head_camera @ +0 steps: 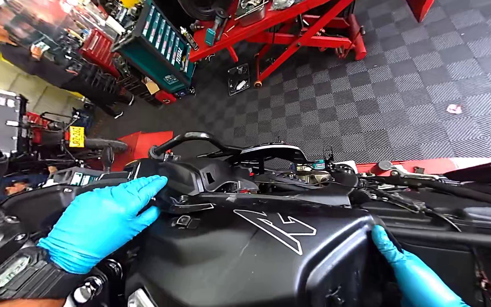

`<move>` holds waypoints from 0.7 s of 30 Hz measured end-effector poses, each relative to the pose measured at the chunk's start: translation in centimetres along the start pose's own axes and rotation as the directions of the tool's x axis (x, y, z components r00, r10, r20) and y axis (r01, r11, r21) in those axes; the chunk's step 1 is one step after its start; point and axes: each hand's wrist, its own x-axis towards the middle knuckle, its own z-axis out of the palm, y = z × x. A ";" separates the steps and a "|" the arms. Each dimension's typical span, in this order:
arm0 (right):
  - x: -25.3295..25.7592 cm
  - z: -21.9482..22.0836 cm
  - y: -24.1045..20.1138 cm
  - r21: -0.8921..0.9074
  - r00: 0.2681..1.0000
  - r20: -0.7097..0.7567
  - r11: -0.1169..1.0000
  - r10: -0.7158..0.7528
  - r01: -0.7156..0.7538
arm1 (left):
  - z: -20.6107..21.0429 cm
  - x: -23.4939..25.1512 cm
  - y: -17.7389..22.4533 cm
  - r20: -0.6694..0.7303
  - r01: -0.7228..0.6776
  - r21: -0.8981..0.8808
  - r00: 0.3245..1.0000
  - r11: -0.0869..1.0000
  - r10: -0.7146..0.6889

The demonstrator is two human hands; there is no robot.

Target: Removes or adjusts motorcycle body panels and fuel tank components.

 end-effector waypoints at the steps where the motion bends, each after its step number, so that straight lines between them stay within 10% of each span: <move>1: 0.0 0.1 -0.1 -0.008 1.000 -0.003 1.000 0.004 -0.004 | 0.0 0.0 0.0 -0.016 0.001 -0.010 1.000 1.000 -0.001; 10: 0.6 0.6 0.4 0.047 1.000 0.002 0.999 -0.016 0.016 | -1.7 -0.4 1.6 0.085 0.054 0.020 0.995 0.998 -0.056; 15: -0.2 0.7 -0.2 0.030 0.998 0.039 0.999 -0.042 0.041 | -2.5 -2.2 4.0 0.143 0.407 -0.008 0.904 0.913 -0.402; 21: -0.1 1.0 -1.0 0.115 0.978 0.150 0.985 -0.145 0.128 | -7.2 -10.2 11.0 0.123 0.682 -0.609 0.586 0.405 -0.801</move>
